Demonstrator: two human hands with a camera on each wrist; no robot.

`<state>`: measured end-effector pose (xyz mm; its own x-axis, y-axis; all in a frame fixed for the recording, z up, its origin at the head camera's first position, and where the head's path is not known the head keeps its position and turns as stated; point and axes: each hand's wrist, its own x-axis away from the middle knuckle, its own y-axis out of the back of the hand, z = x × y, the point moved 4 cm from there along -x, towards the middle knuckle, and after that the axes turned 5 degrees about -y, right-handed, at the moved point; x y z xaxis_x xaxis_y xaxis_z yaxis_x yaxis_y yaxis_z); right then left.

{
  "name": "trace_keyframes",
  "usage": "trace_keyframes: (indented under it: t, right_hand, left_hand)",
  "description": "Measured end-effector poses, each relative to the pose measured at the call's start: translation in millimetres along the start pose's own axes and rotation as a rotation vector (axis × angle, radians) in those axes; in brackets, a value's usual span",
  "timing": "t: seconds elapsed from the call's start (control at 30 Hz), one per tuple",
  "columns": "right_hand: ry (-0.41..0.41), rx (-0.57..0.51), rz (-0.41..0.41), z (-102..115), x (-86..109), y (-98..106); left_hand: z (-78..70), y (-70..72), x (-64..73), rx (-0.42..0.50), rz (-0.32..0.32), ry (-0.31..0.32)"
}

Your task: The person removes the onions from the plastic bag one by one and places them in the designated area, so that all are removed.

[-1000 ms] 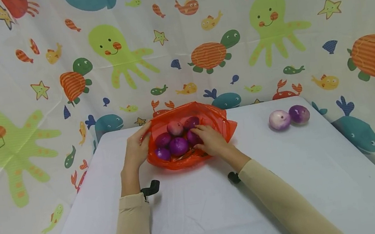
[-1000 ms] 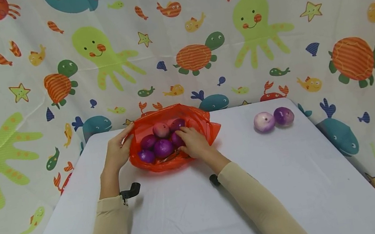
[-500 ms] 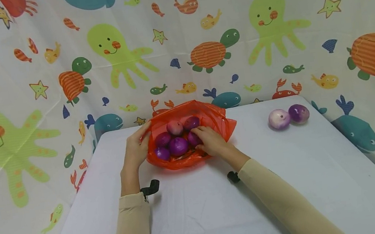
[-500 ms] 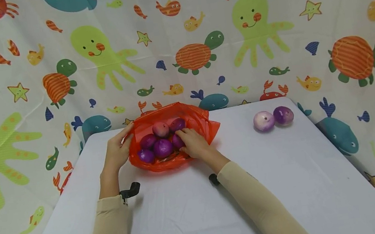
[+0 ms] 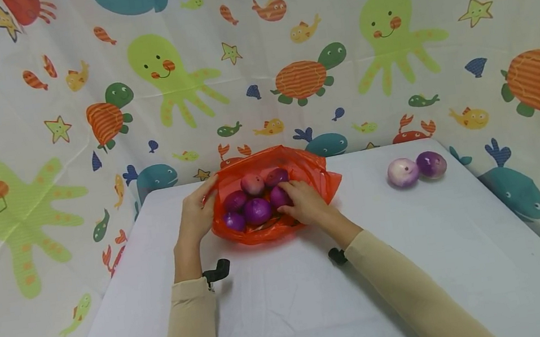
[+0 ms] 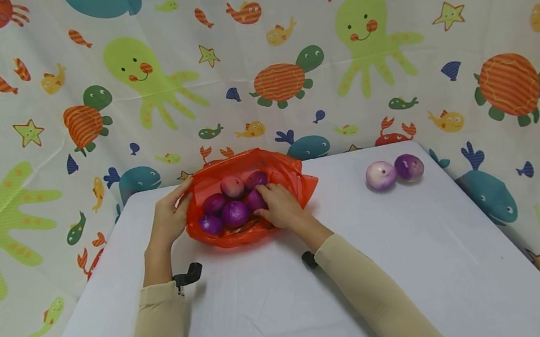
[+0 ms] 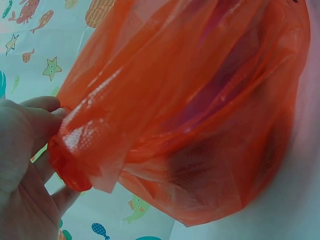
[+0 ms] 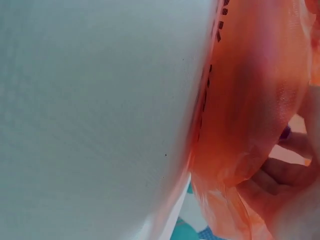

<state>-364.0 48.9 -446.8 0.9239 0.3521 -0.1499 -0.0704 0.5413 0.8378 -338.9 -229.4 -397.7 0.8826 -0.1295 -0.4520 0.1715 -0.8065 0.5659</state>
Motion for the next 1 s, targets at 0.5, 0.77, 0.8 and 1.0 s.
trace_keyframes:
  t: [0.5,0.77,0.8,1.0]
  right_hand:
    - [-0.003,-0.049,-0.067,2.9,19.1,13.9]
    - [0.048,-0.086,-0.154,6.3,26.4,25.8]
    - [0.053,-0.089,-0.161,6.3,27.4,27.3]
    - [0.078,-0.076,-0.204,5.3,31.9,36.5]
  left_hand:
    - [-1.5,0.4,0.4,-0.002,0.002,-0.007]
    - [-3.0,0.2,0.6,0.003,0.008,0.018]
    - [-2.8,0.2,0.8,0.002,0.01,0.019]
    - [-2.5,1.2,1.3,-0.004,0.008,0.013]
